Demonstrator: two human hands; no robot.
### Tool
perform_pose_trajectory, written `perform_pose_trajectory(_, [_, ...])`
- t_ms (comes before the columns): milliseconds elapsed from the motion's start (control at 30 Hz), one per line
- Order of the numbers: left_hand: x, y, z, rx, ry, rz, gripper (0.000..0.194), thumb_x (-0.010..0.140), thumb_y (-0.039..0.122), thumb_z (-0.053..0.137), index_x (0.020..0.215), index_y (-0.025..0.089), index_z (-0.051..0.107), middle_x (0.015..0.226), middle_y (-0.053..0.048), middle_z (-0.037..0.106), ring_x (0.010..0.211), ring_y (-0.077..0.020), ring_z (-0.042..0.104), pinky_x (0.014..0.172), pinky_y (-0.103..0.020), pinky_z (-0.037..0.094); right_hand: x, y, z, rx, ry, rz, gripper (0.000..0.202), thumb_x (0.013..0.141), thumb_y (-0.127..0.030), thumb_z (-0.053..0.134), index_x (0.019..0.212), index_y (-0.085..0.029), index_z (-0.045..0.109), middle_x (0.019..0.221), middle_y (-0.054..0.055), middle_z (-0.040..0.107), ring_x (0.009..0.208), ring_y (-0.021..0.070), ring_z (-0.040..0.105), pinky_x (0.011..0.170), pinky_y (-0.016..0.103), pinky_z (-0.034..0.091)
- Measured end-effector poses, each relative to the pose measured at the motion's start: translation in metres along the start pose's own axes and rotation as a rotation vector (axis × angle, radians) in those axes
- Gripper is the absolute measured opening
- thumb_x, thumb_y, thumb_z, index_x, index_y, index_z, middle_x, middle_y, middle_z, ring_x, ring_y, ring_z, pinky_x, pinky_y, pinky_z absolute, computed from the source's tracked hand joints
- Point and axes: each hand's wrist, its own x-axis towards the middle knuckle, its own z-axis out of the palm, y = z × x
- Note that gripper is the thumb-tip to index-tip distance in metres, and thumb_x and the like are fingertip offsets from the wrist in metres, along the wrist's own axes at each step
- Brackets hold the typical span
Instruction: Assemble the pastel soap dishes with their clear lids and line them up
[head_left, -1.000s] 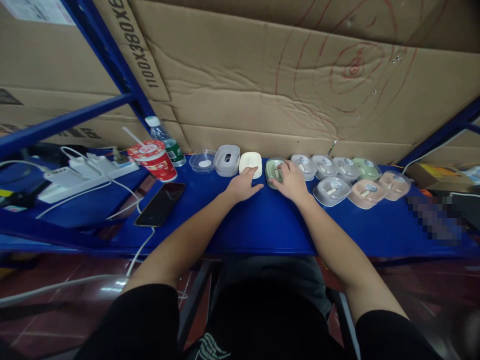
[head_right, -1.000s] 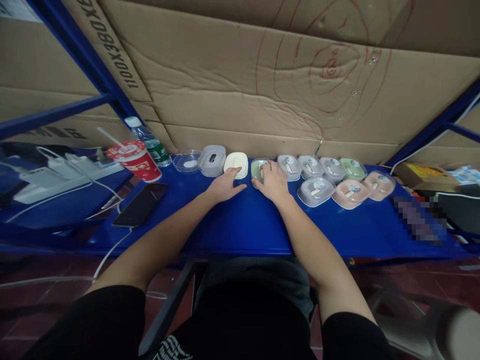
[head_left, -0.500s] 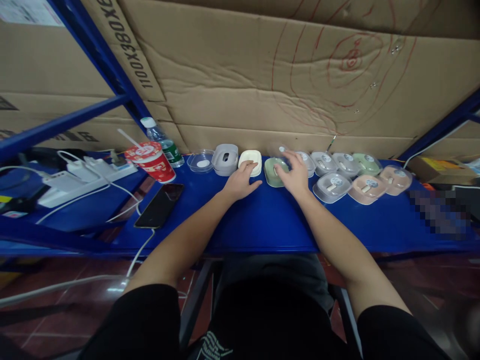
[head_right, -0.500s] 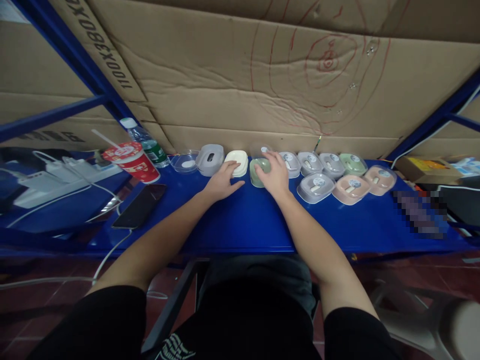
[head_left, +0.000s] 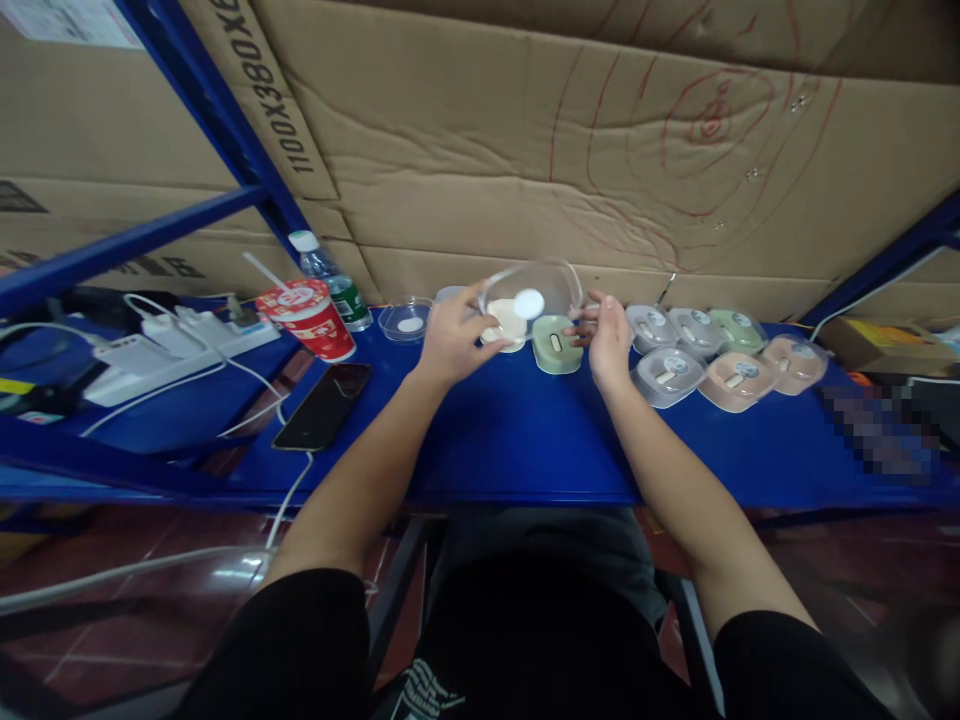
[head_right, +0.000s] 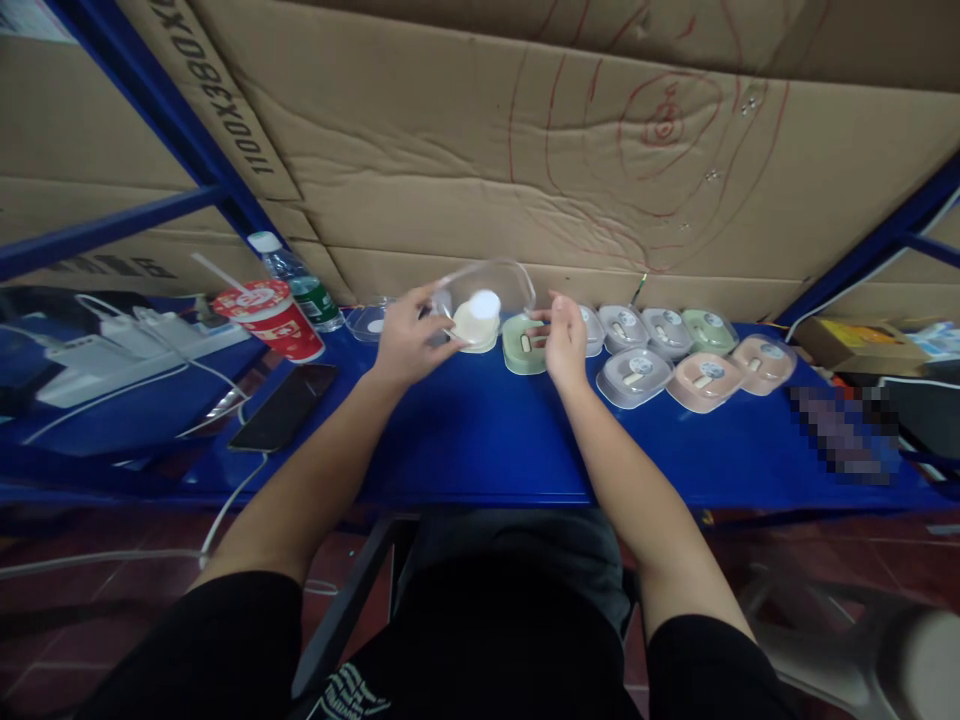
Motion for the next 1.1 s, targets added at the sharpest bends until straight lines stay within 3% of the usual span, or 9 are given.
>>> perform_pose_trajectory(100, [0.000, -0.028, -0.010, 0.095, 0.289, -0.306, 0.034, 0.081, 0.051, 0.086, 0.092, 0.023, 0.070, 0.152, -0.013, 0.055, 0.140, -0.0346, 0.056, 0.119, -0.054, 0.044, 0.000, 0.005, -0.007, -0.329, -0.092, -0.216, 0.066, 0.099, -0.074, 0.050, 0.141, -0.024, 0.061, 0.119, 0.013, 0.076, 0.112, 0.0318, 0.072, 0.098, 0.053, 0.058])
perform_pose_trajectory(167, [-0.002, -0.045, -0.017, 0.118, 0.366, -0.532, 0.026, 0.084, 0.041, 0.084, 0.091, 0.022, 0.068, 0.152, -0.015, 0.053, 0.144, -0.0328, 0.053, 0.122, -0.051, 0.041, -0.002, 0.008, -0.008, -0.572, -0.217, -0.301, 0.058, 0.098, -0.061, 0.061, 0.139, -0.020, 0.065, 0.131, 0.017, 0.073, 0.127, 0.0361, 0.065, 0.113, 0.057, 0.049])
perform_pose_trajectory(300, [-0.008, -0.062, -0.019, 0.111, 0.335, -0.911, 0.023, 0.083, 0.032, 0.082, 0.093, 0.021, 0.065, 0.147, -0.017, 0.053, 0.149, -0.0318, 0.048, 0.126, -0.052, 0.034, -0.007, 0.015, -0.003, -0.819, -0.432, -0.267, 0.061, 0.095, -0.050, 0.067, 0.144, -0.014, 0.063, 0.148, 0.020, 0.064, 0.140, 0.0389, 0.058, 0.120, 0.056, 0.043])
perform_pose_trajectory(433, [-0.011, -0.061, -0.016, 0.136, 0.251, -1.092, 0.024, 0.081, 0.029, 0.083, 0.090, 0.022, 0.063, 0.153, -0.017, 0.049, 0.151, -0.0344, 0.046, 0.128, -0.060, 0.027, -0.010, 0.019, 0.001, -0.929, -0.510, -0.174, 0.075, 0.091, -0.058, 0.072, 0.151, -0.015, 0.060, 0.165, 0.021, 0.050, 0.152, 0.0442, 0.046, 0.125, 0.060, 0.036])
perform_pose_trajectory(667, [-0.010, -0.059, -0.011, 0.171, 0.239, -1.188, 0.024, 0.079, 0.032, 0.084, 0.090, 0.024, 0.065, 0.160, -0.013, 0.047, 0.154, -0.0378, 0.040, 0.128, -0.064, 0.021, -0.011, 0.017, 0.000, -0.953, -0.560, -0.059, 0.086, 0.089, -0.064, 0.075, 0.157, -0.015, 0.055, 0.172, 0.024, 0.037, 0.158, 0.0480, 0.035, 0.127, 0.061, 0.032])
perform_pose_trajectory(867, [-0.012, -0.068, -0.008, 0.088, 0.319, -1.201, 0.016, 0.095, 0.038, 0.068, 0.101, 0.023, 0.066, 0.147, -0.015, 0.058, 0.147, -0.0357, 0.047, 0.126, -0.065, 0.027, -0.009, 0.021, 0.000, -0.953, -0.548, -0.050, 0.086, 0.085, -0.059, 0.080, 0.155, -0.017, 0.055, 0.171, 0.023, 0.039, 0.157, 0.0441, 0.039, 0.126, 0.059, 0.036])
perform_pose_trajectory(967, [-0.014, -0.067, -0.008, 0.099, 0.354, -1.051, 0.015, 0.096, 0.034, 0.065, 0.107, 0.022, 0.065, 0.145, -0.016, 0.057, 0.148, -0.0348, 0.045, 0.127, -0.062, 0.026, -0.008, 0.025, 0.000, -0.932, -0.545, -0.084, 0.078, 0.083, -0.052, 0.083, 0.150, -0.018, 0.060, 0.165, 0.021, 0.048, 0.151, 0.0413, 0.048, 0.123, 0.055, 0.041])
perform_pose_trajectory(1100, [-0.013, -0.047, -0.002, 0.084, 0.297, -0.664, 0.020, 0.093, 0.034, 0.069, 0.109, 0.022, 0.064, 0.147, -0.016, 0.055, 0.146, -0.0353, 0.046, 0.126, -0.058, 0.029, -0.006, 0.027, 0.001, -0.863, -0.498, -0.135, 0.063, 0.083, -0.046, 0.081, 0.139, -0.019, 0.068, 0.145, 0.016, 0.067, 0.137, 0.0374, 0.060, 0.118, 0.053, 0.046])
